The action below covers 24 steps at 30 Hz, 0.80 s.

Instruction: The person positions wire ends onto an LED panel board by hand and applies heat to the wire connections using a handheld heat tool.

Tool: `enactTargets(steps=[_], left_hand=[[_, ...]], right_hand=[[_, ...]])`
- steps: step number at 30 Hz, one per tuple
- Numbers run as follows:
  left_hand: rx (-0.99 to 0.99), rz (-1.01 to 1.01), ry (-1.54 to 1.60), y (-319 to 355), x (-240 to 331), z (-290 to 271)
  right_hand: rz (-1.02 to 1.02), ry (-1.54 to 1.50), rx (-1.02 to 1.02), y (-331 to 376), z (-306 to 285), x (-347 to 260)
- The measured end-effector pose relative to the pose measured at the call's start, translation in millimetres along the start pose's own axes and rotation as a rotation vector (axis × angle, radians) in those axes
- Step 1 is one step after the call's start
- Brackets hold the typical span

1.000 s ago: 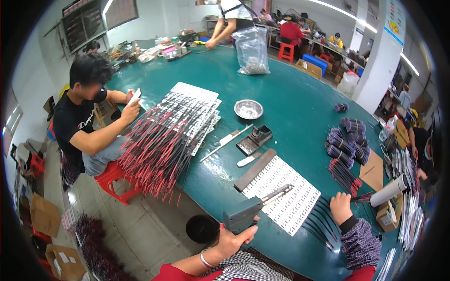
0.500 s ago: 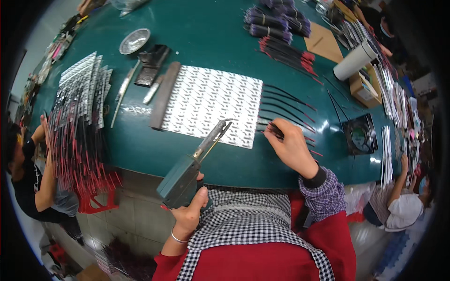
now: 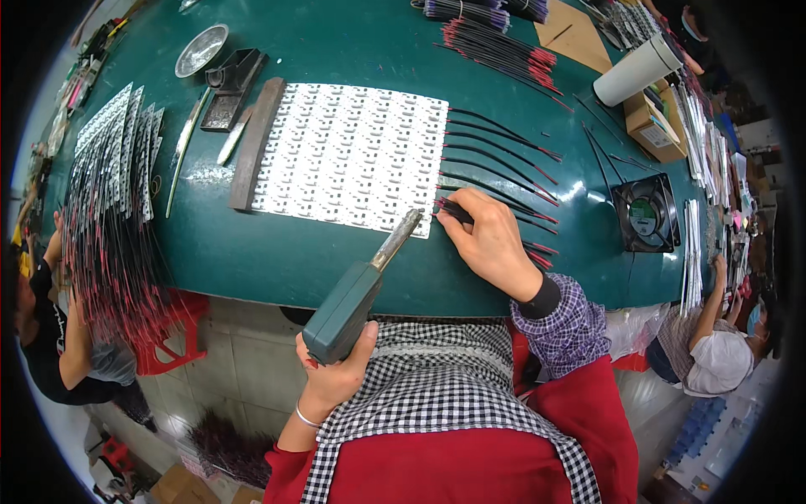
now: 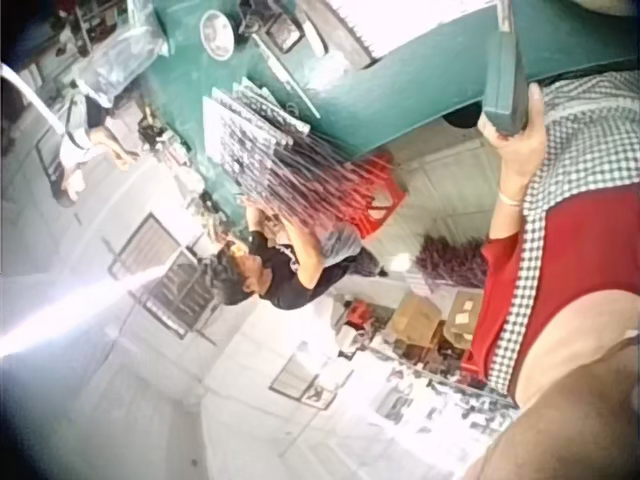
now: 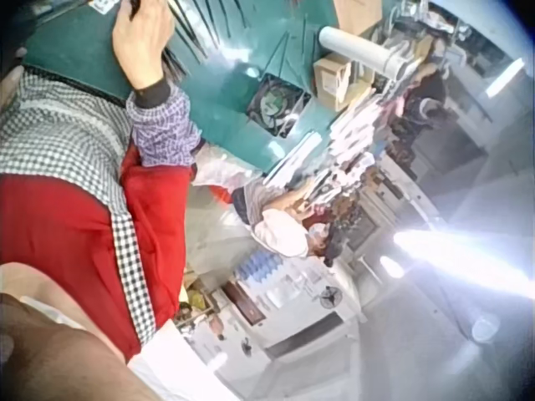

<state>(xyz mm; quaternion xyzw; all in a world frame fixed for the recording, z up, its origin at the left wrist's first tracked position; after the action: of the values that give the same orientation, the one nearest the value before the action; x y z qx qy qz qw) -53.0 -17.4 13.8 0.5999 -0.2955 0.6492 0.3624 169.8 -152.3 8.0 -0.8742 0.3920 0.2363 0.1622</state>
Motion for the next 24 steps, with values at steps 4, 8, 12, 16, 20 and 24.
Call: enactTargets(steps=[4,8,12,16,20,24], left_hand=[[0.05,-0.126,0.043,-4.6,7.1,5.0],[0.053,-0.088,0.049,-2.1,-1.7,2.7],[0.03,-0.028,-0.003,-1.4,-3.9,4.7],[0.079,-0.074,0.021,-4.6,1.7,9.8],[0.045,-0.052,-0.019,-6.4,0.0,11.1],[0.052,-0.005,-0.069,-9.9,0.2,13.6]], right_hand=[[0.039,-0.003,-0.044,-0.9,-2.6,1.0],[-0.052,0.009,0.021,0.1,-3.1,4.4],[0.052,-0.076,-0.033,-1.0,-4.4,0.1],[0.062,-0.044,-0.034,-2.3,-5.7,-4.0],[0.065,-0.035,-0.038,-2.5,-5.1,-4.8],[0.041,0.006,-0.036,-2.9,-4.7,-6.1]])
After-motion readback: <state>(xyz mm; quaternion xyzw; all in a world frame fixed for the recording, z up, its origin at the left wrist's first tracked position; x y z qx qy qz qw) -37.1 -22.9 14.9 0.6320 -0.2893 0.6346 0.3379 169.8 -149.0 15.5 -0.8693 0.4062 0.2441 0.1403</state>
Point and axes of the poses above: each hand's wrist, its own y-axis away from the middle knuckle, its own z-axis out of the palm, x = y × z, the point moved 1 cm from there along -y, towards the middle knuckle, and after that the axes turned 15 degrees about y, right-handed, at the moved point
